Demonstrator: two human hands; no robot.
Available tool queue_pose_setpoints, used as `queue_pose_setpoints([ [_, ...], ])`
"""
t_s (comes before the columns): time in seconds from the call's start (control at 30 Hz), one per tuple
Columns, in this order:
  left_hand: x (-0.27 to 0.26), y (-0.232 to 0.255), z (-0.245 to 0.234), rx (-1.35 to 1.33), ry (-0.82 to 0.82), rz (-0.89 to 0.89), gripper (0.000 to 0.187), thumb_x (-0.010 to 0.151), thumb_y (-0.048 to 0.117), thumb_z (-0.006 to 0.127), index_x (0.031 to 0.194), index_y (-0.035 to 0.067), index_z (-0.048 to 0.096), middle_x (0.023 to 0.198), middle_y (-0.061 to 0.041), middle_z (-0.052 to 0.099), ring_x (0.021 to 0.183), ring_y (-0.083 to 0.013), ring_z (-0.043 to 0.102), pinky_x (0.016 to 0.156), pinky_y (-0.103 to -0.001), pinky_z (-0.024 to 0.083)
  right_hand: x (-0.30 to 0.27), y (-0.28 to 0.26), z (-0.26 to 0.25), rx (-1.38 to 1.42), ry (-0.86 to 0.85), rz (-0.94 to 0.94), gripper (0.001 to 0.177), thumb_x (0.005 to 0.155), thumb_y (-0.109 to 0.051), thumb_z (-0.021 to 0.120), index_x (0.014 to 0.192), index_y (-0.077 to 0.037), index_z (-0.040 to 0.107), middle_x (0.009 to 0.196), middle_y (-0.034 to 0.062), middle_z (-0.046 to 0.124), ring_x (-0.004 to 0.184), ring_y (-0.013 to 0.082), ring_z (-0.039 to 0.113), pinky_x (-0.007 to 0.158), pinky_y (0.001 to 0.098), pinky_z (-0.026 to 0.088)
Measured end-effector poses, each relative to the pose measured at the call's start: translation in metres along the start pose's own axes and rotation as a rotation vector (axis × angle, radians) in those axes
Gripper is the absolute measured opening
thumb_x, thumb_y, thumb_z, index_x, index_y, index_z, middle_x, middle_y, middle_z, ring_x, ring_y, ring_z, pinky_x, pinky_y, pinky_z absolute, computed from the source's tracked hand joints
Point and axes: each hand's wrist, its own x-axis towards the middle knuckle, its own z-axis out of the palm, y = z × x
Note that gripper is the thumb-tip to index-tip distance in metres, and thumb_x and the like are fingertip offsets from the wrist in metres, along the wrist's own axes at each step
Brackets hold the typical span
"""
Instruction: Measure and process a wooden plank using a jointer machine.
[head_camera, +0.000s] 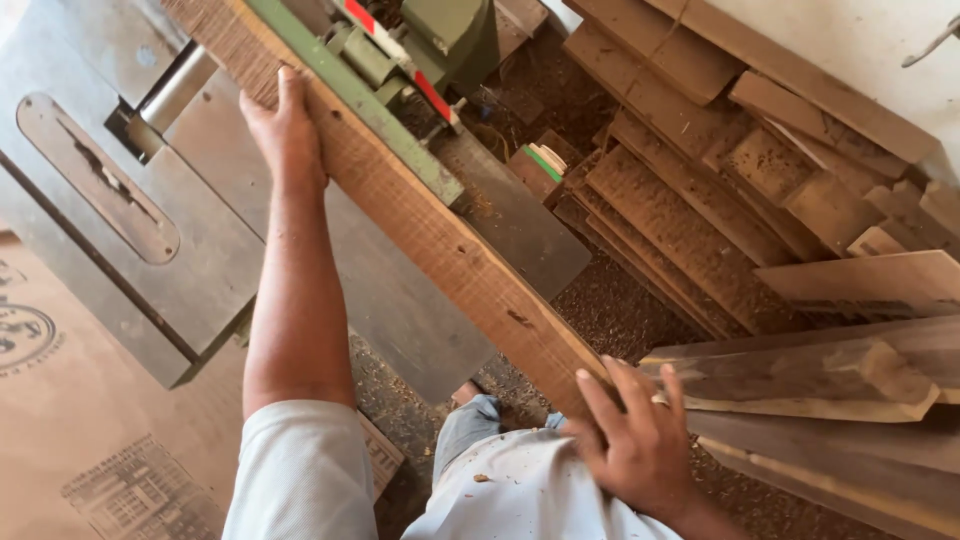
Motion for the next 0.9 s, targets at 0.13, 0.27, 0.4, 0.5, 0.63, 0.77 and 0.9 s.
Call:
queue_pose_setpoints([
  [0.13,0.01,0.007,-0.003,0.029,0.0,-0.027,0.066,0.101,0.031,0.068,0.148,0.0,0.034,0.136,-0.017,0.061,0.123,-0.0269,0.064,0.104,-0.041,0.058,0.028,-0.012,-0.012,-0.022,-0.216,-0.101,0.081,0.077,-0.056,0.071,0.141,-0.012,0.048,0.137,0.0318,0.045,0.125,0.0461,0.048,0.107,0.0741,0.024],
  [0.27,0.024,0.005,-0.004,-0.034,-0.017,-0.032,0.061,0.102,0.03,0.067,0.145,0.0,0.037,0.131,-0.02,0.067,0.119,-0.0268,0.071,0.1,-0.041,0.06,0.04,-0.013,-0.004,-0.045,-0.239,-0.121,0.077,0.081,-0.049,0.07,0.147,-0.019,0.043,0.143,0.0332,0.039,0.132,0.0507,0.043,0.106,0.0737,0.029],
  [0.4,0.034,0.01,-0.004,-0.072,-0.005,-0.031,0.063,0.101,0.03,0.067,0.146,0.002,0.034,0.131,-0.018,0.065,0.117,-0.0256,0.071,0.097,-0.041,0.065,0.052,-0.018,0.004,-0.048,-0.221,-0.135,0.083,0.078,-0.049,0.071,0.149,-0.02,0.04,0.146,0.0349,0.037,0.131,0.0526,0.041,0.105,0.0739,0.029],
  [0.5,0.053,-0.005,-0.007,-0.041,0.025,-0.04,0.063,0.098,0.031,0.067,0.145,0.003,0.035,0.13,-0.016,0.064,0.116,-0.0243,0.069,0.095,-0.04,0.065,0.063,-0.027,0.003,-0.056,-0.211,-0.131,0.081,0.078,-0.046,0.073,0.15,-0.021,0.043,0.148,0.0313,0.039,0.133,0.0519,0.039,0.107,0.0707,0.03],
  [0.63,0.081,-0.021,-0.007,-0.128,0.037,0.108,0.063,0.099,0.028,0.072,0.144,-0.002,0.041,0.134,-0.018,0.065,0.119,-0.0271,0.067,0.101,-0.039,0.058,0.079,-0.043,0.005,-0.07,-0.19,-0.07,0.071,0.076,-0.043,0.074,0.141,-0.022,0.054,0.148,0.0247,0.043,0.137,0.0483,0.041,0.109,0.0672,0.031],
  [0.77,0.094,-0.025,-0.002,-0.077,0.117,0.192,0.068,0.099,0.027,0.075,0.146,-0.003,0.038,0.137,-0.018,0.064,0.124,-0.0267,0.064,0.106,-0.039,0.053,0.093,-0.054,0.011,-0.093,-0.155,-0.055,0.068,0.073,-0.041,0.076,0.136,-0.02,0.06,0.15,0.0243,0.041,0.138,0.0503,0.038,0.109,0.0669,0.03],
  [0.9,0.095,-0.004,0.004,-0.119,0.126,0.127,0.067,0.094,0.028,0.072,0.145,0.0,0.038,0.133,-0.018,0.065,0.119,-0.026,0.066,0.102,-0.038,0.054,0.106,-0.067,0.019,-0.123,-0.113,-0.057,0.067,0.074,-0.04,0.076,0.136,-0.021,0.06,0.155,0.0203,0.04,0.141,0.0488,0.037,0.112,0.0647,0.03],
])
